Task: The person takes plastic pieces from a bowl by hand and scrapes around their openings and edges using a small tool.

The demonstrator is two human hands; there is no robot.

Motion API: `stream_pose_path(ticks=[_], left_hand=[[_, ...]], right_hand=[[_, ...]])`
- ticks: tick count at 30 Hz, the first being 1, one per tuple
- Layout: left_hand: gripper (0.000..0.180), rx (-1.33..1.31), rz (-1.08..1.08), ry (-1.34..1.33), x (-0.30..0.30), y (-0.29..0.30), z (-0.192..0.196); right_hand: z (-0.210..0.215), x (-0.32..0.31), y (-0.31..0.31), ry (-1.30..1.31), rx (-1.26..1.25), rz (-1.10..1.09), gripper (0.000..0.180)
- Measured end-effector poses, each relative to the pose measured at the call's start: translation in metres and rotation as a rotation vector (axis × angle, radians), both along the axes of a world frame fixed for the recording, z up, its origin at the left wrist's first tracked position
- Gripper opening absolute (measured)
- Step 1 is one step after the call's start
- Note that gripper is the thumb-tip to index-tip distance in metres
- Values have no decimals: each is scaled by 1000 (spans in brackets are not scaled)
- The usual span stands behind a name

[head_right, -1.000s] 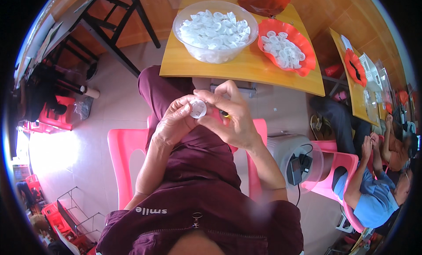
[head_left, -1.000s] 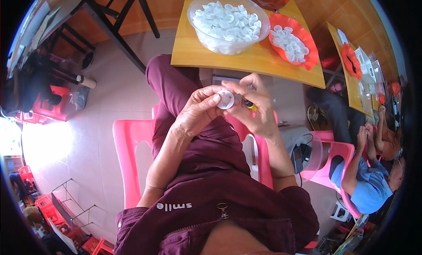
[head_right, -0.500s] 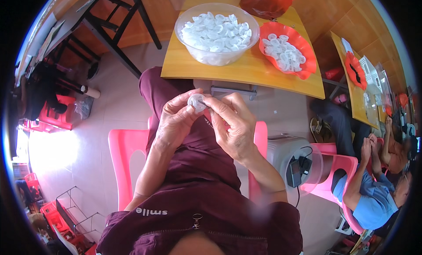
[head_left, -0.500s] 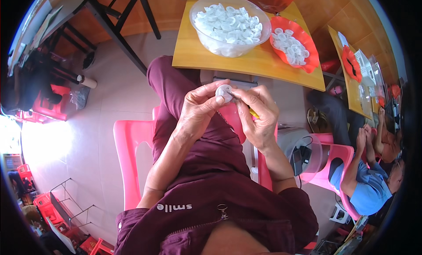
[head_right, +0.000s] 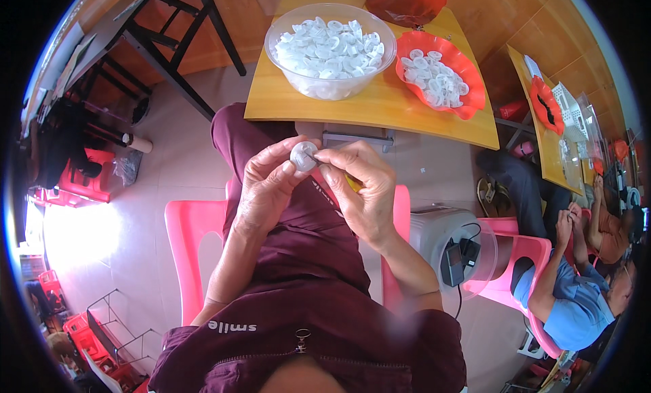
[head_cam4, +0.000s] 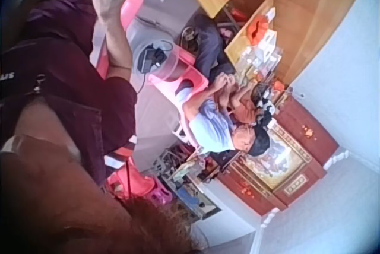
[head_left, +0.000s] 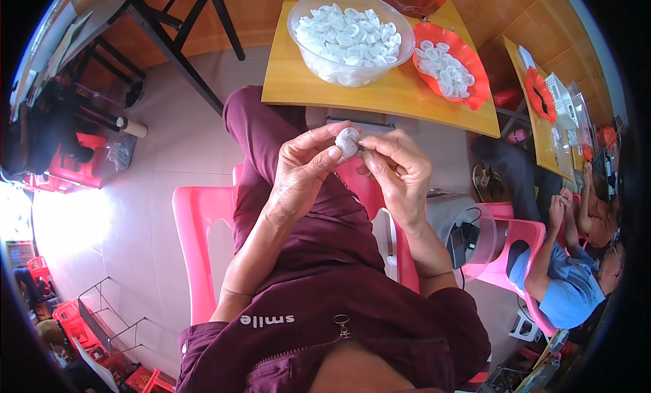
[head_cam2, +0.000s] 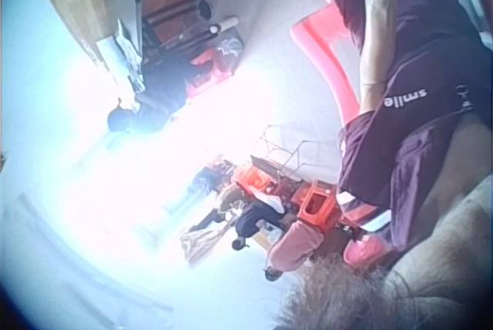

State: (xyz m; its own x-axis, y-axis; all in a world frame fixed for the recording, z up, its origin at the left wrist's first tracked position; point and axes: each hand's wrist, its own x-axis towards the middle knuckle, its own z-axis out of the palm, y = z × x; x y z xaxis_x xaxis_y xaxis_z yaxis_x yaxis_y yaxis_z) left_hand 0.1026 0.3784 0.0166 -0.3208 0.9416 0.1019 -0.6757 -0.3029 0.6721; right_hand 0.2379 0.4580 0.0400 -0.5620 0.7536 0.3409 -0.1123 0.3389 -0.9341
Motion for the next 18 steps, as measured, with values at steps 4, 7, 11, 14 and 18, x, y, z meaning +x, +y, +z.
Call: stream_pose_path(ticks=[4, 7, 11, 14, 18], left_hand=[[35, 0, 16, 10, 0, 0, -2], [35, 10, 9, 0, 0, 0, -3], [35, 1, 1, -12, 0, -1, 0], [35, -8, -8, -41, -1, -2, 0], [34, 11, 5, -24, 0, -2, 0]], right_hand=[[3, 0, -1, -13, -65, 40, 15], [3, 0, -1, 5, -119, 66, 14], [5, -1, -1, 60, -204, 106, 15], [6, 0, -1, 78, -246, 106, 15], [5, 0, 0, 46, -217, 109, 14]])
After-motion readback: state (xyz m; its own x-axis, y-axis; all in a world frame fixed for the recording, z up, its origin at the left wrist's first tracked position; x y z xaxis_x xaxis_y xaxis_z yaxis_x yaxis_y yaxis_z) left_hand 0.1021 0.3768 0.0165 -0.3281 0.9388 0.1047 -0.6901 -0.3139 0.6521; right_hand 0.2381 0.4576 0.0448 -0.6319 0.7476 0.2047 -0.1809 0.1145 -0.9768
